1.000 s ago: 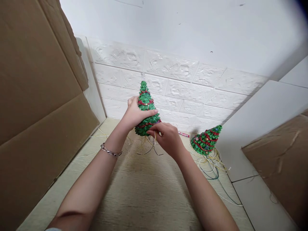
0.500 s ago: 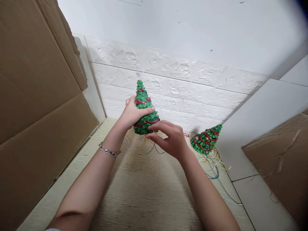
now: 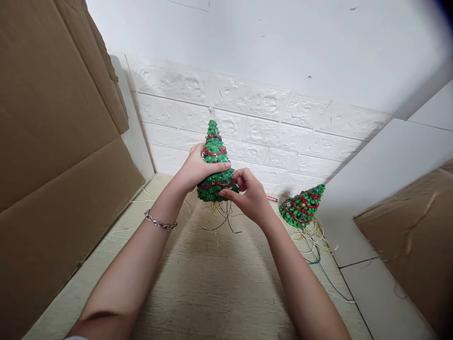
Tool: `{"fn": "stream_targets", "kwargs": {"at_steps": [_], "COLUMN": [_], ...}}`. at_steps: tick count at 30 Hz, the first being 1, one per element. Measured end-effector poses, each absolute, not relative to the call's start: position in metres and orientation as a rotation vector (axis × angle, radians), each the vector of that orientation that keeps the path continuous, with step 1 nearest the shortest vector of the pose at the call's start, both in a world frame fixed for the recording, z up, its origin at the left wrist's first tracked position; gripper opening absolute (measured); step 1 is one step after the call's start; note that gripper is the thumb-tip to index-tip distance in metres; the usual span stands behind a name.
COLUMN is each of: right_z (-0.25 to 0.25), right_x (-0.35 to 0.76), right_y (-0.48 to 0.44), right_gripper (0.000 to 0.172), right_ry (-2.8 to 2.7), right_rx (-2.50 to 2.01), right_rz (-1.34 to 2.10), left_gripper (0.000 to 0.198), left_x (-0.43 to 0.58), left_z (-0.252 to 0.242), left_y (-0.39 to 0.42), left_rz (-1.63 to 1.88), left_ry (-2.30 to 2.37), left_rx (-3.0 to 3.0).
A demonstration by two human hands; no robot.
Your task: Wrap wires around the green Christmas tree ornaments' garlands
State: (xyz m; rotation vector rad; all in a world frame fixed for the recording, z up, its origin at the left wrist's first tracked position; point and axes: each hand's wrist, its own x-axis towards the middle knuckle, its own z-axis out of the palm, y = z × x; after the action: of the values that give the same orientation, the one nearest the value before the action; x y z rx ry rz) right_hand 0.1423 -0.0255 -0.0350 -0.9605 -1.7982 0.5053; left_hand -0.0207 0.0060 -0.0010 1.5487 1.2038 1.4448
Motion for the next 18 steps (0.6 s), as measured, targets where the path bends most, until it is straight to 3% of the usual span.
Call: {"fn": "stream_targets", "kwargs": {"at_steps": [4,8,18], "right_z": [-0.0332,-0.0334,-0.0366], "right_x": [0.1445,0.1427,0.143], "right_y": [-0.0271,-0.0275,-0.0252], "right_gripper": [0.036,0.035,0.055], "right_ry": [-1.781,-1.761,-1.708], "right_rx": [-0.903,-1.019,-1.207], "right_rz": [0.677,0.61,0.611], "left_gripper": [0.056,0.06,0.067], "left_x": [-0.0238,-0.0231,-0.0204], "left_z": [-0.0006,-0.0026,-0.0047], "left_y": [0.0066,0.0079,0.0093], "left_rz": [1.438,1.435,1.386], "left_ry": [1.186,1.189,1.144], "left_rx": [1.529,1.541,1.488]}}
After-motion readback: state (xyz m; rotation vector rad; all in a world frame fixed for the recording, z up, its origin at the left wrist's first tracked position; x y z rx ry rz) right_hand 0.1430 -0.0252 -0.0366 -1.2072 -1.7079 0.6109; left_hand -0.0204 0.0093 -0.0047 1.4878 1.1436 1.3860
